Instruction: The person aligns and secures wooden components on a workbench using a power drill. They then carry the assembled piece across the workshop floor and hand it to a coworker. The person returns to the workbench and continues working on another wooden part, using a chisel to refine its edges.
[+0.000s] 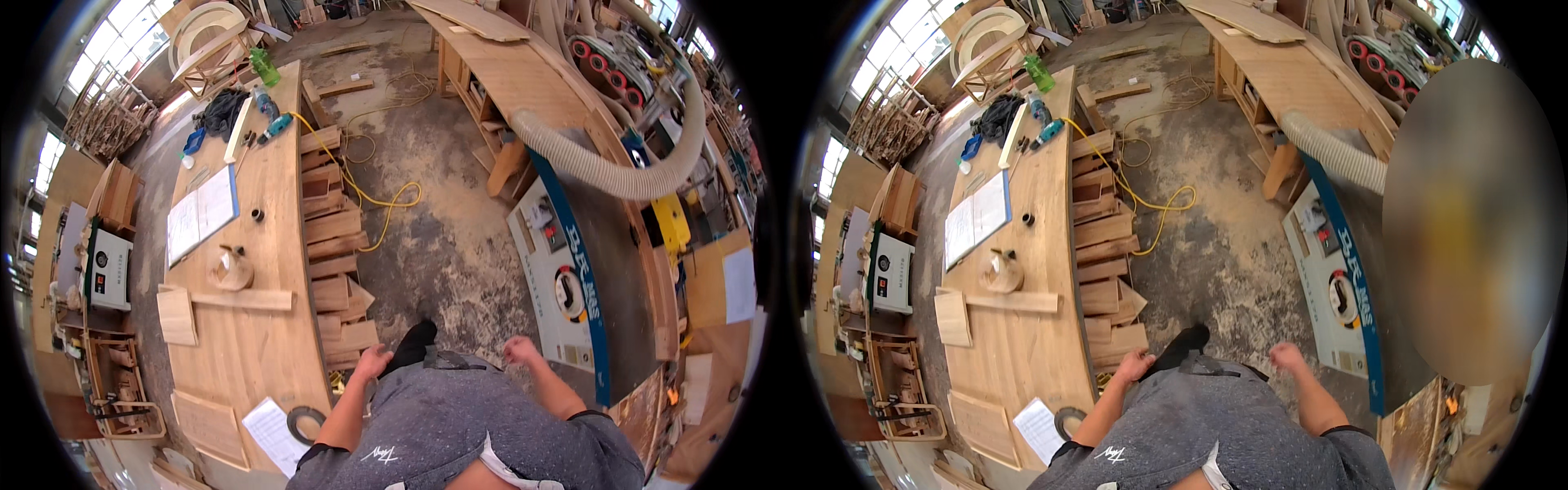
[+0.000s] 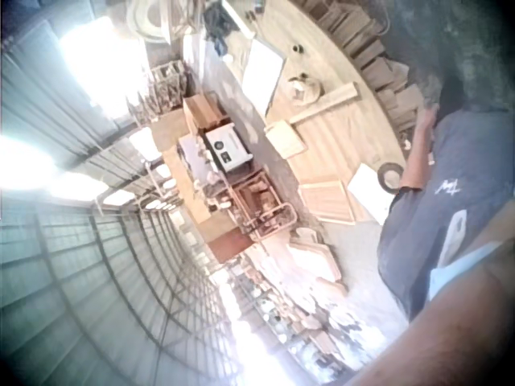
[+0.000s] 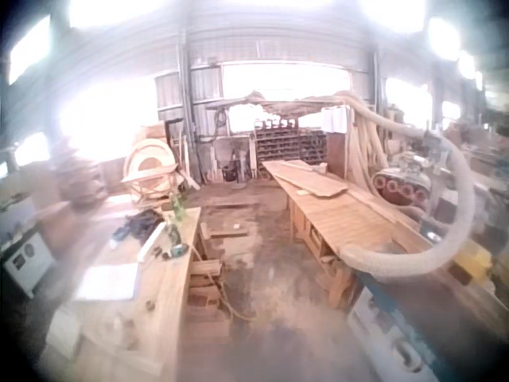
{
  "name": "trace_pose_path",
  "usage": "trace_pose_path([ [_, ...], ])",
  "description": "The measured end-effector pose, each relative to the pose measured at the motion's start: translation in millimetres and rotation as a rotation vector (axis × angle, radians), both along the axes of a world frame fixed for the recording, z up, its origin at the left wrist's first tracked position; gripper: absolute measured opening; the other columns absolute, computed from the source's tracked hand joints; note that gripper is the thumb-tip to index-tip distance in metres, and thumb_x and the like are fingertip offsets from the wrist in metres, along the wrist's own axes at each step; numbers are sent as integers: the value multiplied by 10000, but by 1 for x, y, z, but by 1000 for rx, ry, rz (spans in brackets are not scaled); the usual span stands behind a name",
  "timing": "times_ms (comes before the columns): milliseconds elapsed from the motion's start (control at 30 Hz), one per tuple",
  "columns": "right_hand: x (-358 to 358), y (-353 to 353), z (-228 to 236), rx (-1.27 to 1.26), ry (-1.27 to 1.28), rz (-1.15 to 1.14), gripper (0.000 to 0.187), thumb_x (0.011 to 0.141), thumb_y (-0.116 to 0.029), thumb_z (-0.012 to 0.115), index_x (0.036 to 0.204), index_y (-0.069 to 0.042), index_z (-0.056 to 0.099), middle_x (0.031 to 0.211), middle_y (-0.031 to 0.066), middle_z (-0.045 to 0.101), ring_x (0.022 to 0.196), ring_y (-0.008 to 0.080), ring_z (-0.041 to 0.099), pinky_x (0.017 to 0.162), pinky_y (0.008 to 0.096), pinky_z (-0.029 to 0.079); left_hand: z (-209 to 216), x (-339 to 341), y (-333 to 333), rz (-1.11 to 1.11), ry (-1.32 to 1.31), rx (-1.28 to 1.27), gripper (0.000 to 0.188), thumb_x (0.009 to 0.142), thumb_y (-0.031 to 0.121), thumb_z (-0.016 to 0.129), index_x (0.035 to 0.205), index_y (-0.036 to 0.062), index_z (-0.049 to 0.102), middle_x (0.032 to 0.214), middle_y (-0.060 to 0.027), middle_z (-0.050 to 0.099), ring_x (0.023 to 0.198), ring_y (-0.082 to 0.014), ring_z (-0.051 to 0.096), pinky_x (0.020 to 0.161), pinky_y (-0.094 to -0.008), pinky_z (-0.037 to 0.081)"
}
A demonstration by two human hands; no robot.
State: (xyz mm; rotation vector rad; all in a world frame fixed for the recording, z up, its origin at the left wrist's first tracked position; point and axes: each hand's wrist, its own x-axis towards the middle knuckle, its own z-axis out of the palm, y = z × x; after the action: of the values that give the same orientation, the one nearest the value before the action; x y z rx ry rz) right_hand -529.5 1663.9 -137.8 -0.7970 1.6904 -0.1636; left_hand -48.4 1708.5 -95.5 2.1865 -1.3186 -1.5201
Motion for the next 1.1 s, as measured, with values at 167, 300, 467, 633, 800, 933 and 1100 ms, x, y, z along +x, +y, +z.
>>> trace_pose_path([
  [167, 31, -106, 52, 124, -102, 139, 126, 890, -156, 605, 856, -57, 676, 728, 76, 664, 551, 157, 616, 489, 323, 492, 9, 14, -170, -274, -140, -319, 559, 854, 318, 677, 1264, -54, 603, 1007, -228, 714, 950, -339, 693, 864, -415, 531],
  [300, 43, -208, 54, -10, -120, -145, 127, 886, -170, 624, 790, -85, 626, 645, 15, 582, 491, 129, 517, 429, 284, 407, 62, 11, -321, -62, 105, -229, 550, 888, 287, 675, 1316, -37, 557, 954, -161, 709, 839, -231, 666, 752, -352, 527],
  [467, 59, -385, 64, -105, -119, 259, 155, 923, -207, 607, 891, -66, 663, 736, 23, 636, 638, 127, 603, 562, 282, 486, 51, -14, -464, 32, 206, -137, 581, 897, 284, 685, 1354, -39, 529, 951, -124, 716, 836, -176, 667, 752, -316, 525],
  [633, 87, -576, 91, -184, -299, 85, 193, 946, -220, 614, 1007, -41, 653, 857, 45, 689, 732, 129, 643, 667, 281, 537, -7, -27, -595, 13, 213, -219, 587, 890, 283, 688, 1350, -49, 534, 925, -129, 710, 800, -187, 671, 751, -326, 534],
  [800, 65, -739, 118, -269, -475, -65, 174, 970, -217, 605, 1027, -56, 635, 864, 40, 684, 758, 123, 651, 697, 283, 546, 42, -63, -752, -102, 218, -186, 574, 893, 265, 687, 1347, -52, 538, 864, -109, 696, 755, -169, 642, 737, -312, 523],
  [933, 50, -843, 172, -335, -499, -263, 150, 977, -208, 604, 1043, -75, 627, 863, 31, 675, 748, 113, 638, 675, 272, 534, 48, -76, -870, -378, 61, -333, 576, 900, 270, 683, 1355, -50, 532, 846, -103, 696, 740, -168, 647, 710, -320, 521],
  [1100, 21, -939, 164, -331, -537, -534, 180, 989, -246, 608, 1071, -86, 617, 889, 30, 676, 762, 115, 641, 689, 281, 542, 27, -97, -1031, -478, 180, -285, 595, 899, 274, 681, 1366, -57, 521, 899, -125, 709, 804, -192, 672, 745, -329, 529],
])
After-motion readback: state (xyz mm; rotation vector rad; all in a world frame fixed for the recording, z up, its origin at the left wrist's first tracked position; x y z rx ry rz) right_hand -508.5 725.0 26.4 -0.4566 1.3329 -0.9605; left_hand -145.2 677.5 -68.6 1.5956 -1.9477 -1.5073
